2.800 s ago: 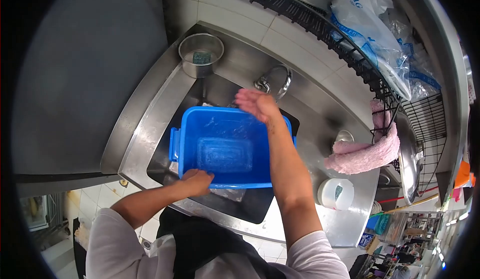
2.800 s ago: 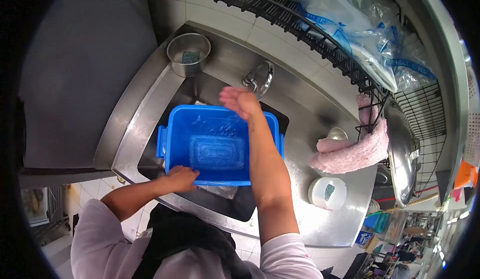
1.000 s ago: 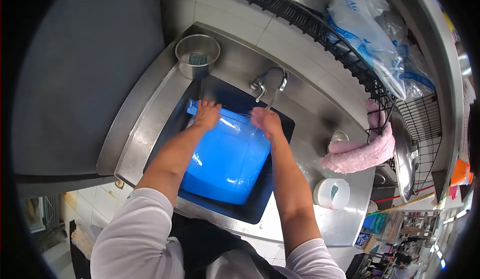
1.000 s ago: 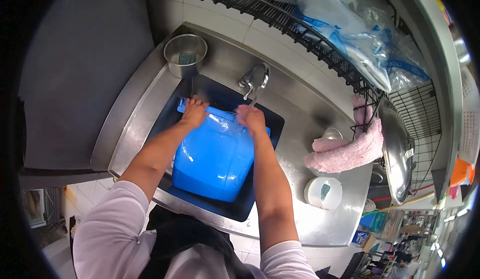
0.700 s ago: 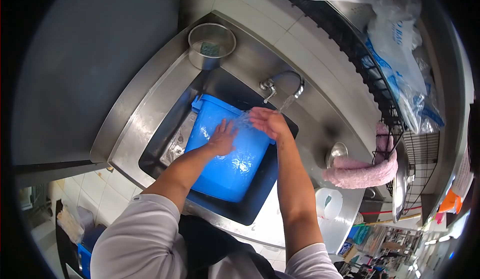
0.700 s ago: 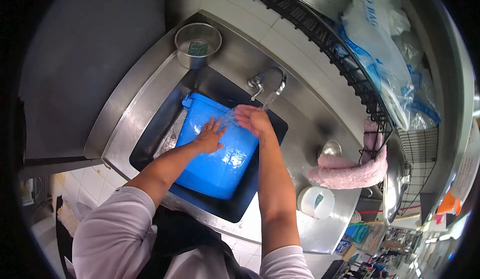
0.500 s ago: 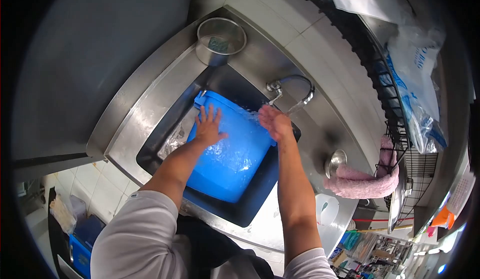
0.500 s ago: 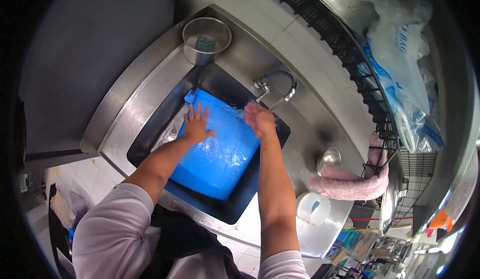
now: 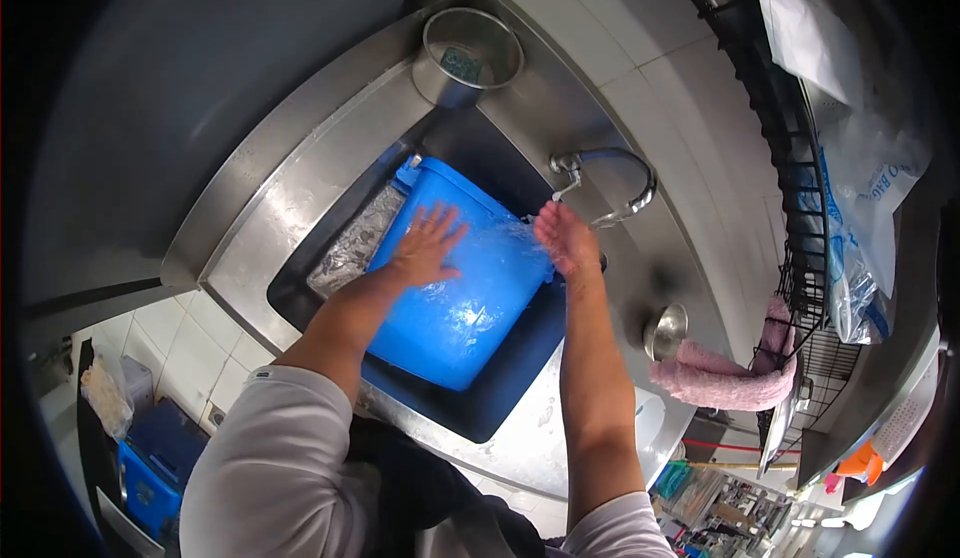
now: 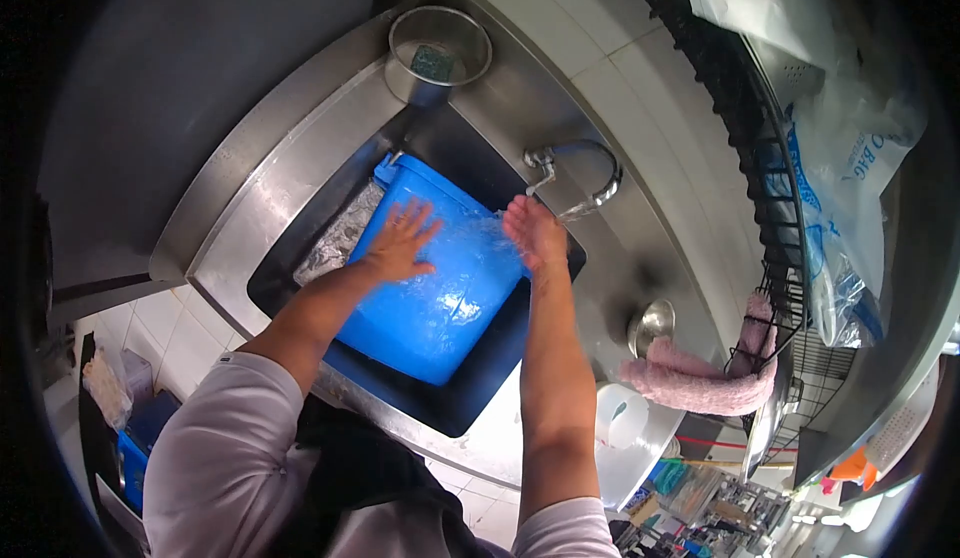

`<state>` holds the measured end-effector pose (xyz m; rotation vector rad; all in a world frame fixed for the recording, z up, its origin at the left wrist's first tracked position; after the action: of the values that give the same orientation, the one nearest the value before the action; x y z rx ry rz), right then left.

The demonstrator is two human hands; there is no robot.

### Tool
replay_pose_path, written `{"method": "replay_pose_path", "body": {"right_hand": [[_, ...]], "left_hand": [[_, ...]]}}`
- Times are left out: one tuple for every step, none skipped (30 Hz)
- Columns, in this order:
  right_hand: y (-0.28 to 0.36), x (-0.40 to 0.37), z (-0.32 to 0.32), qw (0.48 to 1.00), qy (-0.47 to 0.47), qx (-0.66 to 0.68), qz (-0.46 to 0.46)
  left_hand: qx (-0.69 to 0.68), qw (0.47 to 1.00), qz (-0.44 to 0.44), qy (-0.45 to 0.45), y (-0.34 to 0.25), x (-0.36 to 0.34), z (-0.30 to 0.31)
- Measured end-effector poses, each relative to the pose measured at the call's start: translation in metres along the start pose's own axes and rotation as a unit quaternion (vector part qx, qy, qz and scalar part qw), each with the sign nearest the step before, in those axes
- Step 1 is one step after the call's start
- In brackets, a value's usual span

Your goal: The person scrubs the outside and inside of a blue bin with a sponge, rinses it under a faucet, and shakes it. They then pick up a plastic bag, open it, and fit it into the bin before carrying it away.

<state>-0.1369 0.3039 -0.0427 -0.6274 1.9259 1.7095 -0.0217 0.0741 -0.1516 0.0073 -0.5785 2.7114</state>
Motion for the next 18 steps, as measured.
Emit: {"method": "replay_pose_path", "body": {"right_hand": [[0.007,-0.008,0.000,0.999,0.012,0.036,0.003],[0.013,-0.014,-0.002,0.997,0.025,0.074,0.007],[0.014,-0.013,0.000,0.990,0.085,0.114,-0.008],[0.014,-0.013,0.002,0.990,0.082,0.117,-0.007],[0.015,-0.013,0.005,0.985,0.098,0.143,0.002],[0.014,-0.014,0.007,0.979,0.113,0.169,0.010],[0.011,-0.016,0.010,0.978,0.112,0.173,0.010],[0.009,-0.020,0.013,0.974,0.123,0.191,0.008],[0.008,-0.025,0.012,0.969,0.135,0.208,0.005],[0.008,-0.028,0.010,0.969,0.137,0.207,0.004],[0.007,-0.031,0.008,0.986,0.133,0.099,-0.020],[0.005,-0.034,0.005,0.991,0.127,-0.011,-0.043],[0.004,-0.036,0.001,0.993,0.106,-0.033,-0.043],[0.005,-0.035,-0.004,0.993,0.109,-0.035,-0.041],[0.005,-0.031,-0.006,0.996,0.043,-0.079,0.004],[0.005,-0.031,-0.008,0.991,-0.025,-0.121,0.049],[0.005,-0.030,-0.011,0.991,-0.025,-0.121,0.050],[0.009,-0.034,-0.017,0.994,0.014,-0.106,0.036]], "left_hand": [[-0.004,1.000,-0.003,0.004,0.001,-0.003,0.002],[-0.035,0.988,0.150,-0.018,0.006,-0.006,0.004],[-0.063,0.951,0.301,-0.040,0.011,-0.008,0.004],[-0.062,0.952,0.297,-0.038,0.013,-0.010,0.001],[-0.120,0.941,0.312,-0.051,0.017,-0.011,-0.003],[-0.177,0.927,0.325,-0.062,0.018,-0.012,-0.009],[-0.174,0.928,0.323,-0.060,0.016,-0.012,-0.016],[-0.075,0.954,0.284,-0.060,0.011,-0.012,-0.024],[0.024,0.968,0.243,-0.061,0.003,-0.013,-0.022],[0.025,0.967,0.245,-0.062,-0.002,-0.017,-0.020],[0.037,0.987,0.154,-0.022,-0.009,-0.021,-0.018],[0.048,0.997,0.060,0.018,-0.016,-0.021,-0.015],[0.049,0.997,0.062,0.015,-0.018,-0.016,-0.019],[0.032,0.998,-0.055,-0.010,-0.023,-0.010,-0.025],[0.016,0.985,-0.171,-0.034,-0.028,-0.004,-0.029],[0.017,0.985,-0.171,-0.035,-0.033,0.009,-0.029],[-0.048,0.994,-0.101,0.016,-0.036,0.032,-0.030],[-0.112,0.991,-0.031,0.066,-0.039,0.053,-0.028]]}}
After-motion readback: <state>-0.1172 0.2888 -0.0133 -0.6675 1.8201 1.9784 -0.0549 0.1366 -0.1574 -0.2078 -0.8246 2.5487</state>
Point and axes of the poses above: each hand's wrist, its own x-axis towards the middle knuckle, its own z-axis out of the back of the hand, y = z × x, the point moved 1 cm from there along x, towards the middle knuckle, and after that the axes turned 6 degrees about -y, right-handed, at the moved point
